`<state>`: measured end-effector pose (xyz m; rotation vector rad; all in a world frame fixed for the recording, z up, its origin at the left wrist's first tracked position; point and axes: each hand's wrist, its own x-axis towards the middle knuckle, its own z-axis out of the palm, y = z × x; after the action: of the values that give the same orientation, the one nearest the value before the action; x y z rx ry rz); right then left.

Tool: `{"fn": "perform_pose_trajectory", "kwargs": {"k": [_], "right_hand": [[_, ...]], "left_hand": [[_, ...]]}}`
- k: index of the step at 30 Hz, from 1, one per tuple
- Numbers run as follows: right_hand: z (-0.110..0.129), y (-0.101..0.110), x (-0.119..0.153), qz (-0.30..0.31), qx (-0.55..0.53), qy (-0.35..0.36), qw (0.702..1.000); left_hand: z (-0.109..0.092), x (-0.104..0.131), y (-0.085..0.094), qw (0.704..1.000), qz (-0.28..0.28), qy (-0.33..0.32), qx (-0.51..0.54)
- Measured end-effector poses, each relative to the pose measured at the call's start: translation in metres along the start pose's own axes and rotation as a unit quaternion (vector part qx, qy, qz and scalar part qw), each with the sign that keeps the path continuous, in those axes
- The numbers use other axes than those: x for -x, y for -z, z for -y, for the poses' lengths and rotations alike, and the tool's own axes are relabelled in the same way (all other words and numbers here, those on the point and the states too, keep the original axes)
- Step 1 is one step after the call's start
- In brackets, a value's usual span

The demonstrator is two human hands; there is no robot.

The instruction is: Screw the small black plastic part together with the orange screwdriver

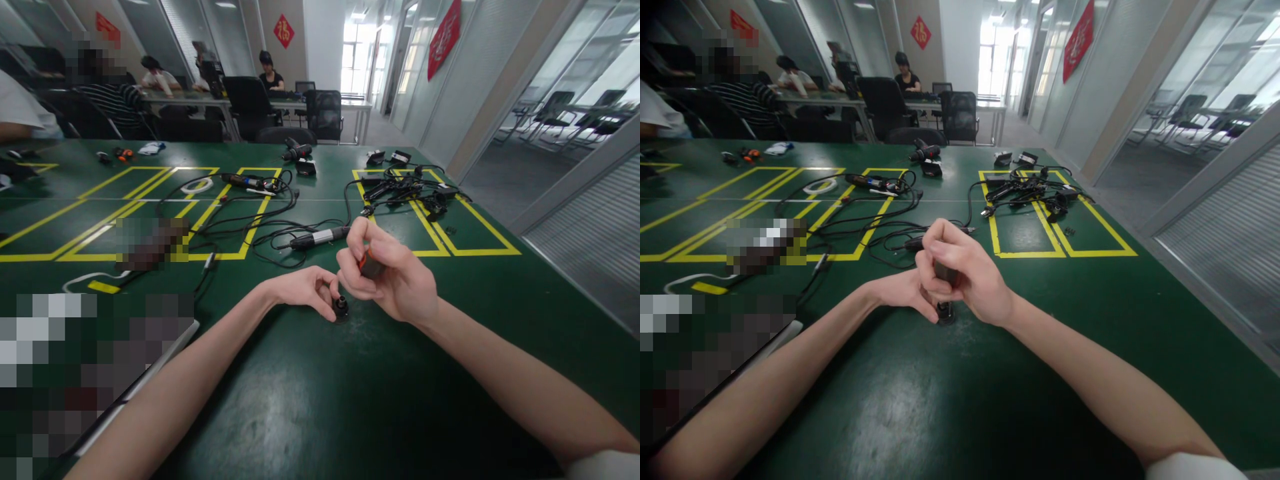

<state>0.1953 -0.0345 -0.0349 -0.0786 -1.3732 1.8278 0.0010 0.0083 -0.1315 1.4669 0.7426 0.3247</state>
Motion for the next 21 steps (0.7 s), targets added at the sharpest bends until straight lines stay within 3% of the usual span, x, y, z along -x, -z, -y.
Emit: {"fn": "perform_pose_trajectory", "kwargs": {"k": [6,11,17,21], "right_hand": [[-0.002,0.000,-0.001,0.007,0.040,0.007,0.999],[-0.001,-0.001,0.000,-0.006,0.020,-0.009,1.000],[-0.001,-0.003,0.000,-0.006,0.037,-0.001,0.999],[-0.001,-0.004,-0.001,-0.005,0.046,-0.009,0.999]], "left_hand": [[0.005,0.000,0.006,0.999,0.039,0.004,0.019],[0.011,0.000,0.008,0.999,0.031,-0.018,0.027],[0.000,0.001,0.004,0.998,0.037,-0.042,0.040],[-0.004,-0.002,0.000,0.999,0.019,-0.012,0.037]]}}
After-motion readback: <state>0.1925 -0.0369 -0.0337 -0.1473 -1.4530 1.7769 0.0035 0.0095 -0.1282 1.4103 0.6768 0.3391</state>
